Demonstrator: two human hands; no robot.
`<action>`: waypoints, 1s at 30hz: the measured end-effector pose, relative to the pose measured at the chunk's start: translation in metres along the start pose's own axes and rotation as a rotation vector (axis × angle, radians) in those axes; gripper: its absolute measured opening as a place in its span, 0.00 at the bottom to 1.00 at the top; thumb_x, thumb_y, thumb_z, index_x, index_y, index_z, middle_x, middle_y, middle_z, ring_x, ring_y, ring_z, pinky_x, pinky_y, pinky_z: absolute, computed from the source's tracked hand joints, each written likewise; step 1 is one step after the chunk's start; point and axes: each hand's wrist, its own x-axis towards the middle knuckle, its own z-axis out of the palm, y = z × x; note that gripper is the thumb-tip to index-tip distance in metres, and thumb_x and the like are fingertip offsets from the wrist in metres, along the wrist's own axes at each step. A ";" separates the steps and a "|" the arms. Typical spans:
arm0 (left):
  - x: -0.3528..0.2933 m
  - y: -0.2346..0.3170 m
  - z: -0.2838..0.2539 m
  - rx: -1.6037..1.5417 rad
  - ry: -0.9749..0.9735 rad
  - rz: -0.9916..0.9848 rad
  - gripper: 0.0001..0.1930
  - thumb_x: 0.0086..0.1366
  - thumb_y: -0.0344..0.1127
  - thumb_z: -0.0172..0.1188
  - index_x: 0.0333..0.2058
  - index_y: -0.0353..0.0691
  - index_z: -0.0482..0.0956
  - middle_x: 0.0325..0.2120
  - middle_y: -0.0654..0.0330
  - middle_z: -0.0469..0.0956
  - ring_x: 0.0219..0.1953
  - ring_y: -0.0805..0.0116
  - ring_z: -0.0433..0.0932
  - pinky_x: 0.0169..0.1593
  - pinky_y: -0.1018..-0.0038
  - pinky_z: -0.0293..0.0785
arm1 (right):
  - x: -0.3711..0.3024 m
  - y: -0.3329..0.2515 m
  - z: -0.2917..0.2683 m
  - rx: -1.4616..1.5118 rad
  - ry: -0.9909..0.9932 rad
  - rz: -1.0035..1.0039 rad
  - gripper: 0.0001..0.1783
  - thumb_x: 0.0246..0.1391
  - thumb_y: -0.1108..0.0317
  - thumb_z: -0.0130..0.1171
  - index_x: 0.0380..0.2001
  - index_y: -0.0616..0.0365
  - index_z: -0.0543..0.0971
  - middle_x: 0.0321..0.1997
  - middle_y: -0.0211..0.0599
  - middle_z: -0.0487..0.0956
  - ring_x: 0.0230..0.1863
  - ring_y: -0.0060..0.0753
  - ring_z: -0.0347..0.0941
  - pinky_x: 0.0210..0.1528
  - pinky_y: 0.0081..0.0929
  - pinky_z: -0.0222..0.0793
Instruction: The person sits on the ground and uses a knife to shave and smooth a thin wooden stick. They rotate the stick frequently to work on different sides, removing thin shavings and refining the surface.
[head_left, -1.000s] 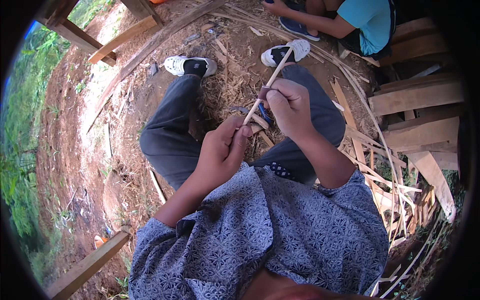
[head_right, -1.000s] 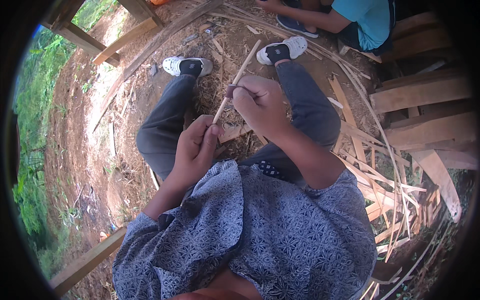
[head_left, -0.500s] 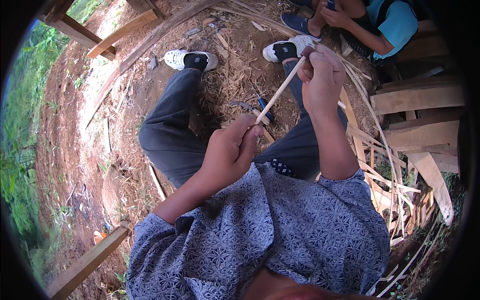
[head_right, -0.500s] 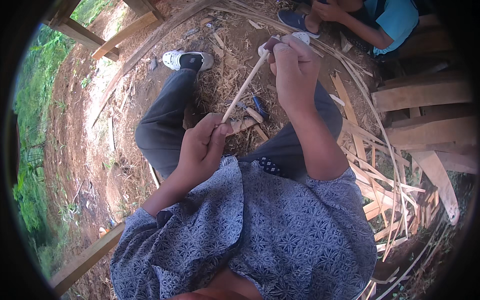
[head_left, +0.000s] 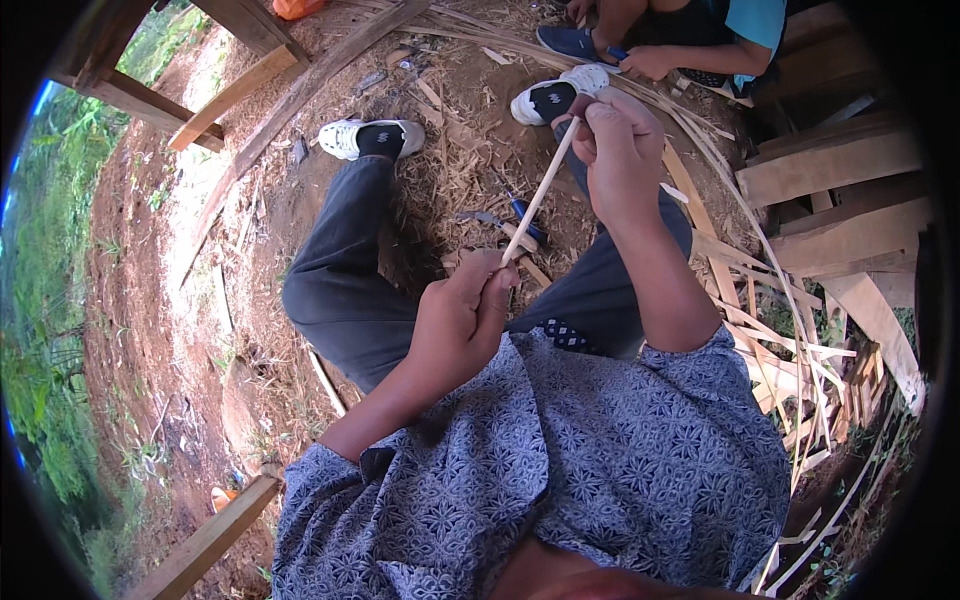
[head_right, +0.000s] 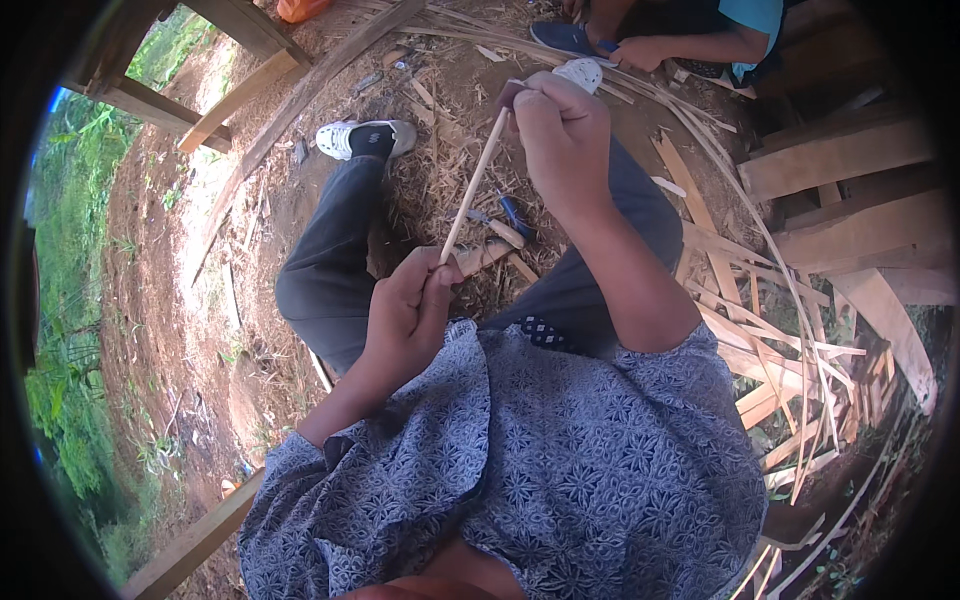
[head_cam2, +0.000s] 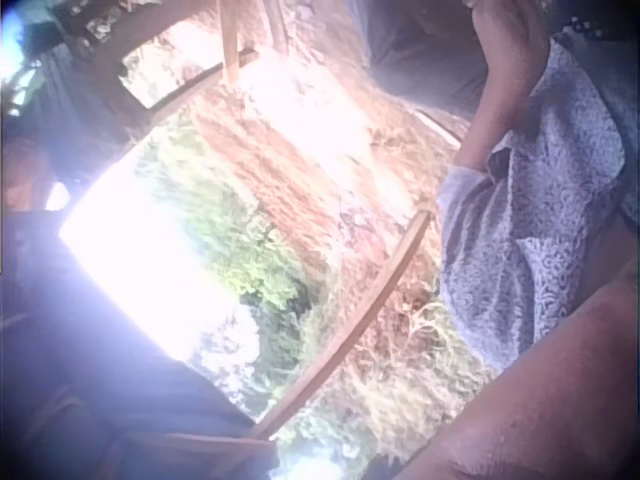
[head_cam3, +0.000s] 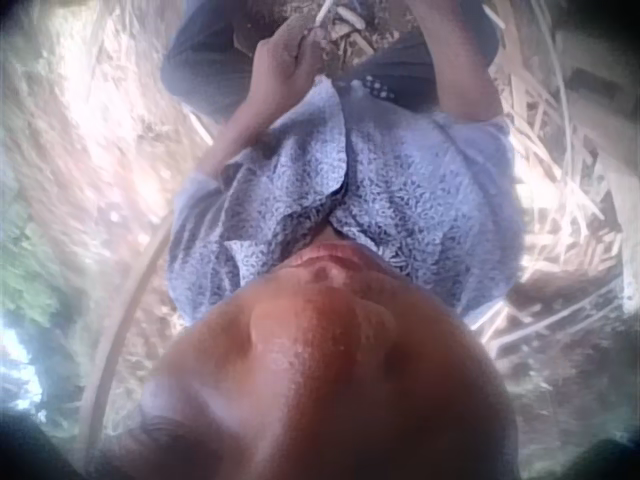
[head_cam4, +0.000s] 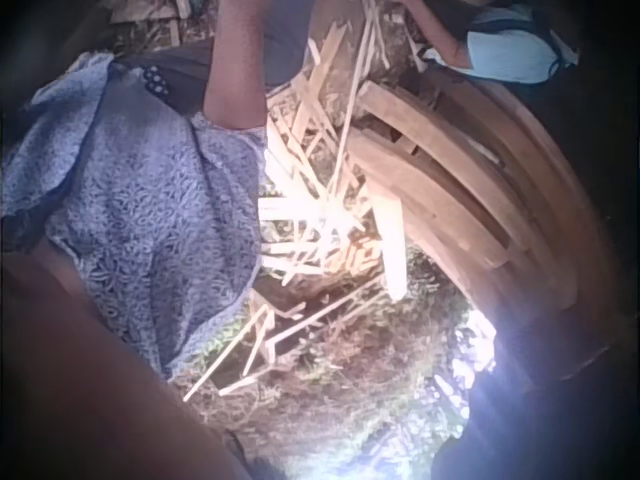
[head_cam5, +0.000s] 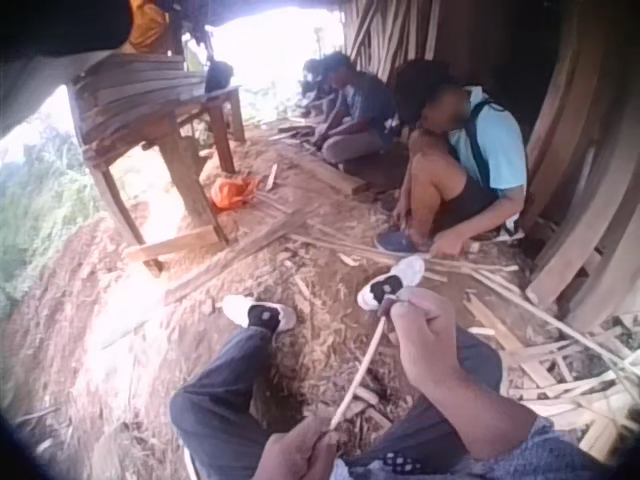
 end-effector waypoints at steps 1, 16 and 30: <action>0.000 -0.002 0.002 -0.013 0.020 0.005 0.05 0.70 0.27 0.49 0.37 0.34 0.73 0.17 0.59 0.69 0.17 0.73 0.69 0.24 0.75 0.64 | -0.009 0.001 0.008 0.032 -0.009 0.028 0.11 0.59 0.72 0.47 0.26 0.66 0.76 0.19 0.26 0.66 0.19 0.13 0.60 0.22 0.15 0.54; -0.005 0.001 0.008 -0.040 0.015 0.010 0.05 0.70 0.27 0.48 0.35 0.36 0.73 0.12 0.63 0.64 0.15 0.79 0.63 0.21 0.76 0.59 | -0.003 -0.010 -0.007 -0.031 0.055 0.061 0.11 0.57 0.71 0.50 0.26 0.64 0.78 0.19 0.27 0.70 0.21 0.15 0.63 0.24 0.21 0.58; 0.003 0.004 0.002 0.002 0.003 0.030 0.05 0.70 0.26 0.48 0.37 0.35 0.74 0.16 0.58 0.68 0.17 0.79 0.65 0.23 0.77 0.61 | -0.029 -0.005 0.011 -0.217 -0.205 -0.151 0.11 0.59 0.72 0.47 0.26 0.66 0.75 0.19 0.26 0.69 0.20 0.13 0.59 0.23 0.17 0.53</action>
